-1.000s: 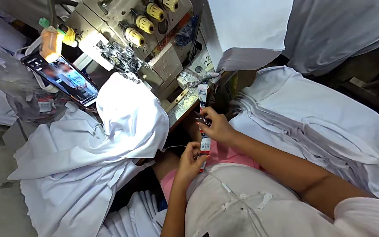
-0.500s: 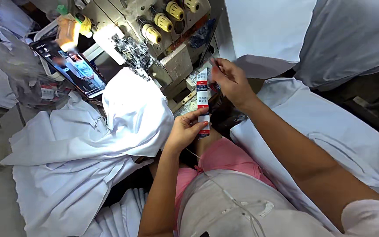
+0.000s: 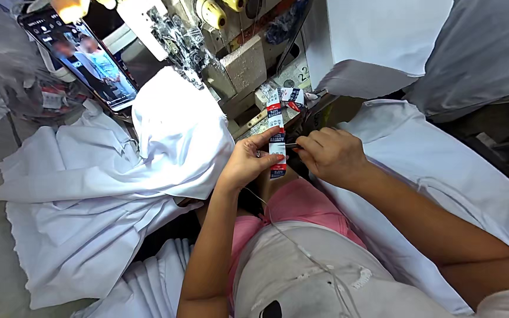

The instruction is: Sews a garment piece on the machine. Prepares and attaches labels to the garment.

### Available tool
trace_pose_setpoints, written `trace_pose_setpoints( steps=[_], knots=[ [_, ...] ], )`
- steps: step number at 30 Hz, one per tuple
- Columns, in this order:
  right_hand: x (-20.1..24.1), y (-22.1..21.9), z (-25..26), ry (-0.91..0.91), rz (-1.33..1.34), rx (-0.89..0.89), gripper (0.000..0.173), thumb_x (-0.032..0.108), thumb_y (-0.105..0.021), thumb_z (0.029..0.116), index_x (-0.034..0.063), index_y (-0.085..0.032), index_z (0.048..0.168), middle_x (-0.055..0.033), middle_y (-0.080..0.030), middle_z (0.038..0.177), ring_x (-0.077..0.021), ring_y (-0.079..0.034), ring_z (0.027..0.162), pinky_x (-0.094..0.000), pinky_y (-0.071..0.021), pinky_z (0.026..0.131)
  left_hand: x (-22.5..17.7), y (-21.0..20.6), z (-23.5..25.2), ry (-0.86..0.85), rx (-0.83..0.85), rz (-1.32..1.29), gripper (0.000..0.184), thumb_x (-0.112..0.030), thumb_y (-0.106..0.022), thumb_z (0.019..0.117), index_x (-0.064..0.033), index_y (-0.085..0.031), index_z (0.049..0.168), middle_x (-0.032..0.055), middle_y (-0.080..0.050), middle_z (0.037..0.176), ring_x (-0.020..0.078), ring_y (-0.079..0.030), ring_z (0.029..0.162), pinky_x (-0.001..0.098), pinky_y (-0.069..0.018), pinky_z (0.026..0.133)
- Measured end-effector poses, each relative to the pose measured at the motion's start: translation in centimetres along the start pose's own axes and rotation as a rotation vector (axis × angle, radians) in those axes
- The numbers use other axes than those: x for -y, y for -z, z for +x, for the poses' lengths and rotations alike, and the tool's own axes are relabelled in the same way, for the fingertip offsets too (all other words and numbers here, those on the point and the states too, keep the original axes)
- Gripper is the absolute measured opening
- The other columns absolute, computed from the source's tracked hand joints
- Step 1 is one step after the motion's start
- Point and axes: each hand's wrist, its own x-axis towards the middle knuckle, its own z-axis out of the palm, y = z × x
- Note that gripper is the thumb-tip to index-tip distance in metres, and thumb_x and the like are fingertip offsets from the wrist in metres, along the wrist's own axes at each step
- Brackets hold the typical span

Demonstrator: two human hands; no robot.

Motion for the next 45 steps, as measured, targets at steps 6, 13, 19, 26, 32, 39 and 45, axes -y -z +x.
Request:
trace_pose_setpoints(
  steps=[6, 13, 19, 26, 32, 39, 45],
  knots=[
    [0.6, -0.7, 1.1, 0.073, -0.045, -0.003, 0.019, 0.010, -0.054, 0.0980, -0.0001, -0.070, 0.099, -0.0141, -0.060, 0.073, -0.0326, -0.061, 0.065, -0.0406, -0.0412, 0.050, -0.3, -0.3, 0.2, 0.040, -0.020, -0.006, 0.065, 0.020, -0.067, 0.0821, 0.0054, -0.052, 0.143, 0.0120, -0.069, 0.121, 0.0063, -0.070, 0.090, 0.0218, -0.0588, 0.081],
    [0.7, -0.7, 1.2, 0.071, -0.024, 0.036, 0.019, 0.008, -0.055, 0.0970, -0.0017, -0.071, 0.100, -0.0161, -0.061, 0.075, -0.0351, -0.062, 0.067, -0.0422, -0.0435, 0.050, -0.2, -0.3, 0.3, 0.042, -0.018, 0.036, 0.062, 0.017, -0.068, 0.0829, 0.0053, -0.053, 0.142, 0.0118, -0.069, 0.120, 0.0059, -0.070, 0.090, 0.0219, -0.0584, 0.081],
    [0.8, -1.0, 1.1, 0.078, -0.044, 0.035, 0.018, 0.008, -0.054, 0.0978, -0.0016, -0.069, 0.098, -0.0149, -0.059, 0.073, -0.0336, -0.061, 0.064, -0.0405, -0.0421, 0.049, 0.1, 0.0, 0.2, 0.058, 0.019, 0.054, 0.065, 0.018, -0.069, 0.0814, 0.0015, -0.056, 0.143, 0.0115, -0.071, 0.117, 0.0071, -0.071, 0.085, 0.0220, -0.0596, 0.075],
    [0.9, -0.6, 0.6, 0.015, 0.039, 0.022, 0.024, 0.014, -0.051, 0.1024, -0.0004, -0.069, 0.096, -0.0141, -0.060, 0.072, -0.0322, -0.063, 0.065, -0.0410, -0.0444, 0.050, 0.0, 0.1, -0.3, 0.032, 0.066, 0.042, 0.084, 0.020, -0.068, 0.0813, -0.0022, -0.038, 0.156, 0.0124, -0.066, 0.130, 0.0100, -0.071, 0.092, 0.0245, -0.0605, 0.078],
    [4.7, -1.2, 0.0, -0.504, 1.267, -0.095, 0.033, 0.015, -0.077, 0.0865, 0.0057, -0.059, 0.112, 0.0088, -0.060, 0.084, 0.0058, -0.056, 0.071, -0.0139, -0.0512, 0.065, 0.0, -1.4, -3.7, -0.289, -0.338, 0.071, 0.077, 0.005, -0.071, 0.0855, -0.0050, -0.034, 0.152, -0.0007, -0.072, 0.106, 0.0071, -0.071, 0.087, 0.0254, -0.0609, 0.077],
    [7.3, 0.1, 2.2, -0.760, 1.572, -0.082, 0.008, 0.003, -0.057, 0.0999, 0.0010, -0.064, 0.097, 0.0096, -0.059, 0.077, 0.0092, -0.049, 0.064, -0.0101, -0.0432, 0.063, 0.6, -2.4, -5.6, -0.411, -0.447, -0.190, 0.042, -0.002, -0.072, 0.0909, -0.0208, -0.047, 0.120, -0.0147, -0.074, 0.098, 0.0035, -0.072, 0.090, 0.0249, -0.0616, 0.082],
    [6.4, 0.9, 3.1, -0.185, 0.830, -0.096, 0.015, -0.004, -0.066, 0.0836, -0.0093, -0.072, 0.096, -0.0193, -0.066, 0.084, -0.0274, -0.066, 0.074, -0.0401, -0.0545, 0.064, 0.9, -0.7, -7.2, -0.571, -0.365, 0.536, 0.049, -0.015, -0.065, 0.0950, 0.0139, -0.051, 0.133, -0.0113, -0.063, 0.090, -0.0164, -0.052, 0.076, 0.0047, -0.0446, 0.070]
  ],
)
